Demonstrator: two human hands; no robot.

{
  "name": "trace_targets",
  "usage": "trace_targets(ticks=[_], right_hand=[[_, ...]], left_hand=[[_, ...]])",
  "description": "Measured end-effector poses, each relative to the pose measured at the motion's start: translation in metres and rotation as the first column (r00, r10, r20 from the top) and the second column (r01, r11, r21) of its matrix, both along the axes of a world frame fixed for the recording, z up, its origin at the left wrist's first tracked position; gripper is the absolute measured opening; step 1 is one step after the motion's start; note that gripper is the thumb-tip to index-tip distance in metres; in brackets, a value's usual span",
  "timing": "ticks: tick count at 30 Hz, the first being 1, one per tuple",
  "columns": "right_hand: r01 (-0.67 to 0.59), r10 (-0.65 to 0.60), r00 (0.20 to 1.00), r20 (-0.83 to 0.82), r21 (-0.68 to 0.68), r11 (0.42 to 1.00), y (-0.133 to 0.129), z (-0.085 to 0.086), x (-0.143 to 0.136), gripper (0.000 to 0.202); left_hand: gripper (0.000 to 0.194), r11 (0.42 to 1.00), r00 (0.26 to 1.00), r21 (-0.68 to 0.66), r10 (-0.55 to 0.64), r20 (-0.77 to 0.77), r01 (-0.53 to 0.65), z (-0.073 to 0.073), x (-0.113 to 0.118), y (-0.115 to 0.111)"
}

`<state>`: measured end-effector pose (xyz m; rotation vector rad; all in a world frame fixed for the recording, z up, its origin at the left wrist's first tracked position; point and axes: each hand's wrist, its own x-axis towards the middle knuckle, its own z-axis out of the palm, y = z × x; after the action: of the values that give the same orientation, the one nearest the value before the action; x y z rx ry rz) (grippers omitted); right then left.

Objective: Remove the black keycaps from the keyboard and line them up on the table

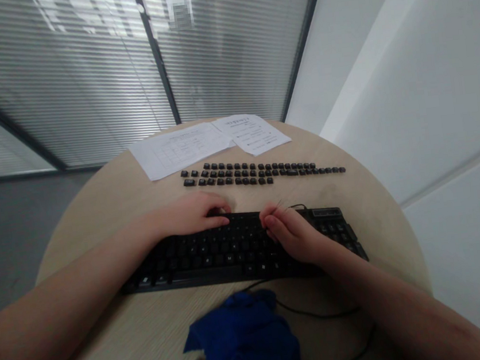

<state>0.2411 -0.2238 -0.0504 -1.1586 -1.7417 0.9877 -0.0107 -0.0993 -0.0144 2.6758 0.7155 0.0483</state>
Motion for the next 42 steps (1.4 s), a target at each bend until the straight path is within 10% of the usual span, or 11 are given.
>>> trace_targets(ticks=[14, 42], right_hand=[[-0.154, 0.106, 0.958, 0.268, 0.164, 0.974, 0.003, 0.011, -0.003, 0.034], [0.024, -0.023, 1.000, -0.019, 0.096, 0.995, -0.001, -0.007, 0.000, 0.043]], left_hand=[[0.024, 1.000, 1.000, 0.005, 0.001, -0.011, -0.001, -0.002, -0.001, 0.002], [0.023, 1.000, 1.000, 0.022, -0.008, -0.001, 0.008, -0.004, -0.002, 0.002]])
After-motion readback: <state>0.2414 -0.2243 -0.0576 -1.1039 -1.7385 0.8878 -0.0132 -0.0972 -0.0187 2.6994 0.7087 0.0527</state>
